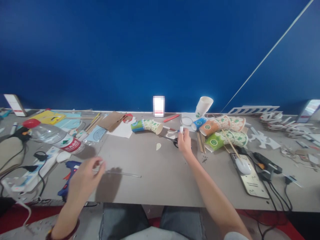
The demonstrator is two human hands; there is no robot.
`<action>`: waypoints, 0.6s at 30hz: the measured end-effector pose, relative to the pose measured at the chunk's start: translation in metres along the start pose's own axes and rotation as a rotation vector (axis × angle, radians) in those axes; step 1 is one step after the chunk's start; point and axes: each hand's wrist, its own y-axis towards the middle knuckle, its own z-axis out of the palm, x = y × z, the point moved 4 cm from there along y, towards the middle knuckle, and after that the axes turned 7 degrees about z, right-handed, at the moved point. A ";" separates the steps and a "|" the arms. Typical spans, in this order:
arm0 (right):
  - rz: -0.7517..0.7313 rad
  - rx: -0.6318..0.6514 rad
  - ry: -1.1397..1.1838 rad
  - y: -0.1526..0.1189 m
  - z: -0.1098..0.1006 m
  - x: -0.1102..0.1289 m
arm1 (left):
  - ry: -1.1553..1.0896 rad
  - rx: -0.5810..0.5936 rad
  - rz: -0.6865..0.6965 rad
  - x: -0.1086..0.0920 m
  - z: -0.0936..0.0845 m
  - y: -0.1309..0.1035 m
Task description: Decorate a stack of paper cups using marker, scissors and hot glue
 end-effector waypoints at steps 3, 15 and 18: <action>-0.016 -0.100 -0.213 0.000 -0.004 0.001 | 0.220 -0.111 -0.240 0.041 -0.015 -0.045; -0.084 -0.068 -0.567 0.001 -0.004 0.005 | 0.220 0.015 -0.530 0.075 -0.009 -0.098; -0.106 -0.070 -0.575 0.002 -0.003 0.002 | 0.231 -0.047 -0.482 0.075 -0.006 -0.099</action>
